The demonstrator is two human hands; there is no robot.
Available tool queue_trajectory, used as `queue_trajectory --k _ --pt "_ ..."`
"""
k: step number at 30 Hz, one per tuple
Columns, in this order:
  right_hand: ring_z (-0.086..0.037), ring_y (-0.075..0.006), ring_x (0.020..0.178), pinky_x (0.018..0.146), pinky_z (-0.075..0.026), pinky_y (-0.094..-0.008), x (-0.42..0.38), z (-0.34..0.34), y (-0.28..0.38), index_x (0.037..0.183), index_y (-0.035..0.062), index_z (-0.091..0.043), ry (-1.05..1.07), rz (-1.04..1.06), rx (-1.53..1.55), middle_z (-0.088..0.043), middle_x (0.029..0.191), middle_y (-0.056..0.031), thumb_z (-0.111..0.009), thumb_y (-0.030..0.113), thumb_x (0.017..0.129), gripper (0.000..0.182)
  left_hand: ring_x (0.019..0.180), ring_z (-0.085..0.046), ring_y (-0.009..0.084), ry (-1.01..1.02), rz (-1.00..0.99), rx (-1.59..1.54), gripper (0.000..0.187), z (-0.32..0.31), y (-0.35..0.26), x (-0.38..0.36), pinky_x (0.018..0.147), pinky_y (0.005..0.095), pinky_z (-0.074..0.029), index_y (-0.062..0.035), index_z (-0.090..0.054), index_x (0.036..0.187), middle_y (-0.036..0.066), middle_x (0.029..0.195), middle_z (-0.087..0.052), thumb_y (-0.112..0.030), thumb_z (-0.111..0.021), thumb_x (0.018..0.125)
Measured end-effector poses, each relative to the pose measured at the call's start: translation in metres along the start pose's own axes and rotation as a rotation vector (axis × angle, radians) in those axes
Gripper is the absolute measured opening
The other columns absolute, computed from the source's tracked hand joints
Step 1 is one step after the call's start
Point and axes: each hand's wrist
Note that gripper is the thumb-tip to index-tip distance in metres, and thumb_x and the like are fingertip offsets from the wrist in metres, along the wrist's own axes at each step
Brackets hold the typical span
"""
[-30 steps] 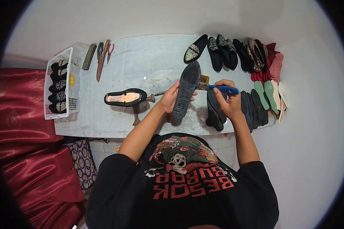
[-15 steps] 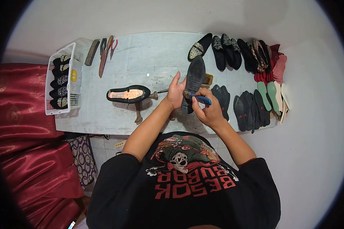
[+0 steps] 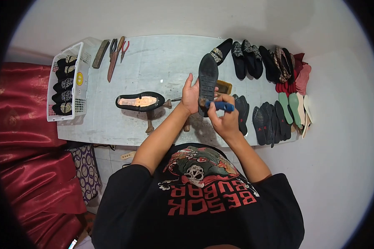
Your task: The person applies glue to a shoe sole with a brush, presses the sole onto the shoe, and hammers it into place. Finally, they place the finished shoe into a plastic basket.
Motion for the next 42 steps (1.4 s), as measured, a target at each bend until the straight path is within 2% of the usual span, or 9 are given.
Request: queue_trajectory --k 3,8,9,18,22,28,29,33,42 --pt "-0.071 -0.0277 0.077 0.071 -0.056 -0.0359 -0.008 0.008 0.002 0.107 0.0003 -0.054 0.138 -0.239 0.107 -0.064 0.09 -0.0124 -0.072 0.008 0.09 0.026 0.106 -0.068 0.0297 0.066 0.021 0.081 0.07 0.018 -0.004 0.004 0.096 0.0454 -0.055 -0.0112 -0.053 0.141 0.019 0.122 -0.067 -0.065 -0.026 0.105" --pt "-0.071 -0.0237 0.075 0.066 -0.055 -0.0345 0.018 0.005 -0.023 0.107 0.0006 -0.054 -0.002 -0.177 0.067 -0.065 0.089 -0.012 -0.072 0.009 0.092 0.025 0.105 -0.069 0.0279 0.04 0.004 0.039 0.059 0.002 0.01 0.006 0.099 0.0442 -0.055 -0.0073 -0.055 0.138 0.015 0.12 -0.069 -0.051 -0.025 0.11" --pt "-0.071 -0.0237 0.074 0.066 -0.055 -0.0343 0.024 0.007 -0.02 0.107 0.0009 -0.054 0.016 -0.238 0.081 -0.066 0.09 -0.0125 -0.072 0.01 0.092 0.025 0.105 -0.069 0.0277 -0.081 -0.001 0.05 0.06 -0.036 0.007 -0.006 0.1 0.0425 -0.054 -0.0073 -0.056 0.136 0.012 0.115 -0.071 -0.052 -0.026 0.11" --pt "-0.066 -0.0202 0.068 0.064 -0.053 -0.0327 -0.01 0.023 -0.003 0.103 0.0008 -0.057 0.128 -0.172 0.139 -0.064 0.082 -0.0108 -0.074 0.006 0.086 0.023 0.094 -0.072 0.0259 -0.101 -0.026 0.123 0.066 0.011 -0.006 0.007 0.086 0.039 -0.06 -0.0076 -0.064 0.127 0.017 0.108 -0.073 -0.062 -0.032 0.107" --pt "-0.063 -0.0169 0.066 0.062 -0.05 -0.0319 0.034 0.038 -0.032 0.103 0.0015 -0.059 -0.111 -0.209 0.038 -0.065 0.081 -0.0095 -0.071 0.008 0.091 0.018 0.094 -0.072 0.0275 -0.108 0.008 0.169 0.066 0.014 -0.004 -0.001 0.085 0.0399 -0.059 -0.0074 -0.063 0.128 0.018 0.109 -0.073 -0.062 -0.032 0.107" --pt "-0.066 -0.0223 0.073 0.07 -0.052 -0.0356 0.048 0.025 -0.124 0.108 -0.0004 -0.061 0.019 -0.492 -0.039 -0.067 0.083 -0.0159 -0.065 0.017 0.099 0.02 0.091 -0.071 0.0272 -0.291 0.001 0.186 0.067 0.041 0.013 -0.034 0.083 0.0405 -0.059 -0.0067 -0.063 0.128 0.016 0.107 -0.073 -0.062 -0.032 0.106" --pt "-0.069 -0.0331 0.078 0.072 -0.052 -0.041 0.037 0.015 -0.138 0.108 -0.0008 -0.06 0.038 -0.482 -0.043 -0.068 0.086 -0.021 -0.063 0.018 0.1 0.02 0.091 -0.072 0.0272 -0.301 0.003 0.182 0.067 0.044 0.014 -0.039 0.082 0.0399 -0.059 -0.0061 -0.063 0.128 0.016 0.107 -0.073 -0.062 -0.032 0.106" --pt "-0.067 -0.048 0.091 0.08 -0.051 -0.0494 -0.001 -0.013 -0.164 0.107 -0.0015 -0.06 0.174 -0.528 -0.108 -0.069 0.092 -0.028 -0.062 0.019 0.099 0.023 0.092 -0.072 0.0272 -0.36 -0.048 0.178 0.068 0.051 0.013 -0.053 0.083 0.0398 -0.059 -0.0054 -0.063 0.127 0.017 0.108 -0.073 -0.062 -0.032 0.106" --pt "-0.071 -0.042 0.085 0.076 -0.054 -0.045 -0.005 -0.001 -0.168 0.108 -0.0021 -0.061 0.068 -0.523 -0.063 -0.07 0.09 -0.0257 -0.062 0.02 0.1 0.023 0.094 -0.072 0.0289 -0.283 -0.083 0.114 0.06 0.047 0.0 -0.058 0.088 0.042 -0.059 -0.0033 -0.06 0.132 0.02 0.112 -0.072 -0.049 -0.031 0.107"
Point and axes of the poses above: each hand's wrist, its own x-axis towards the middle knuckle, its own z-axis out of the back of the hand, y = z × x
